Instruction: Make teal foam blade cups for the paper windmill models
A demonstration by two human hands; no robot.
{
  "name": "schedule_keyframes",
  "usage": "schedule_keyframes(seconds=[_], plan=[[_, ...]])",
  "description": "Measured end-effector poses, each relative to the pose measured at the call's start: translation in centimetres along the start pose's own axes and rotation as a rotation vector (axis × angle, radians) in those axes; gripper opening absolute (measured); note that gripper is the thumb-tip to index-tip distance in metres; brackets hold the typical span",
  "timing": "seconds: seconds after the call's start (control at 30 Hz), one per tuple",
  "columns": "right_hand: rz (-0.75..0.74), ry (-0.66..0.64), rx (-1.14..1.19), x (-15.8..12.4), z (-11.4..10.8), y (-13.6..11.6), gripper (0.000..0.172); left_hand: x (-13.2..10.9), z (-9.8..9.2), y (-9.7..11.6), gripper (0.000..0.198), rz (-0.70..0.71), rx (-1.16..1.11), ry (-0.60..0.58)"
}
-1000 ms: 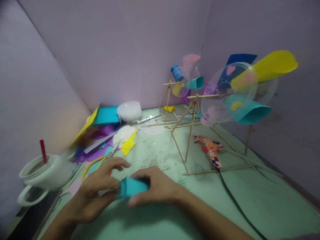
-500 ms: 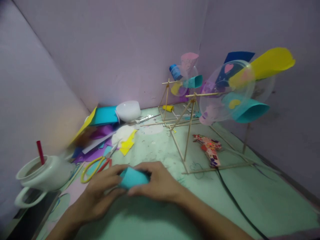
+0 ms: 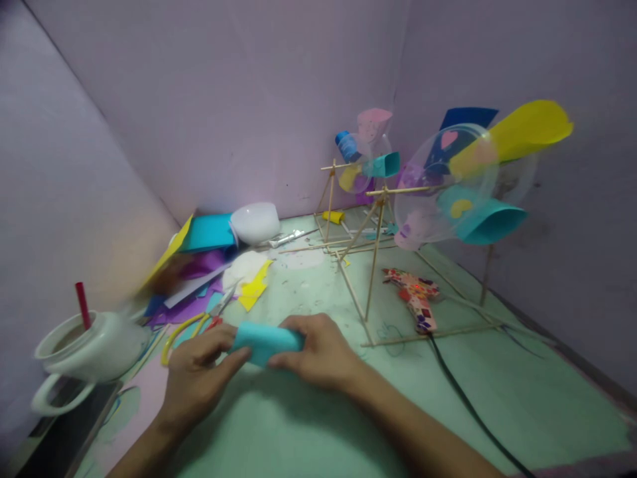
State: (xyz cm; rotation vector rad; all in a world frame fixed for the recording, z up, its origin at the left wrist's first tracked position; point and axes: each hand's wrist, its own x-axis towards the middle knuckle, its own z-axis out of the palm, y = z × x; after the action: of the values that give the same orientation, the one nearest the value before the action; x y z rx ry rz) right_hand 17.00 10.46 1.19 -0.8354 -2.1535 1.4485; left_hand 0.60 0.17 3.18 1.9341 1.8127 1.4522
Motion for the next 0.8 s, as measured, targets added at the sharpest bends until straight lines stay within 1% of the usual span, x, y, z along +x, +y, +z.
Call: schedule_keyframes(seconds=[0.07,0.1,0.17,0.2,0.23,0.27,0.33,0.37,0.4,0.47,0.6,0.67,0.73,0.8], plan=[[-0.004,0.01,0.021,0.1,-0.1,-0.1,0.028,-0.3,0.1,-0.2,0.009,-0.05,-0.009,0.052],[-0.006,0.013,0.04,0.1,-0.2,-0.1,0.03,-0.5,0.1,-0.3,0.011,-0.088,-0.021,0.071],[-0.006,0.009,0.087,0.2,-0.3,-0.2,0.033,-0.7,0.0,-0.5,0.037,-0.153,-0.062,0.068],[-0.006,0.005,0.106,0.2,-0.3,-0.3,0.034,-0.7,-0.1,-0.5,0.047,-0.166,-0.075,0.039],[-0.005,0.0,0.123,0.2,-0.3,-0.3,0.034,-0.7,-0.2,-0.5,0.051,-0.159,-0.08,0.0],[-0.002,-0.005,0.136,0.2,-0.2,-0.3,0.034,-0.6,-0.2,-0.3,0.046,-0.139,-0.077,-0.029],[0.001,-0.013,0.149,0.2,0.0,-0.3,0.032,-0.4,-0.1,0.2,0.02,-0.093,-0.072,-0.042],[0.003,-0.015,0.15,0.2,0.2,-0.2,0.03,-0.3,0.0,0.4,0.008,-0.075,-0.078,-0.029],[0.007,-0.021,0.149,0.2,0.3,-0.2,0.029,-0.2,0.1,0.7,0.005,-0.065,-0.092,-0.011],[0.013,-0.026,0.143,0.2,0.5,-0.1,0.027,-0.2,0.3,0.9,0.011,-0.06,-0.128,0.007],[0.025,-0.013,0.132,0.3,0.5,-0.2,0.028,-0.1,0.2,0.8,0.005,-0.086,-0.153,-0.027],[0.034,-0.011,0.122,0.3,0.5,-0.3,0.03,-0.1,0.1,0.6,0.008,-0.094,-0.136,-0.045],[0.036,-0.032,0.111,0.2,0.6,-0.4,0.031,-0.2,0.1,0.6,0.017,-0.079,-0.11,-0.029],[0.038,-0.047,0.101,0.3,0.6,-0.4,0.033,-0.3,0.2,0.5,0.027,-0.08,-0.082,0.024]])
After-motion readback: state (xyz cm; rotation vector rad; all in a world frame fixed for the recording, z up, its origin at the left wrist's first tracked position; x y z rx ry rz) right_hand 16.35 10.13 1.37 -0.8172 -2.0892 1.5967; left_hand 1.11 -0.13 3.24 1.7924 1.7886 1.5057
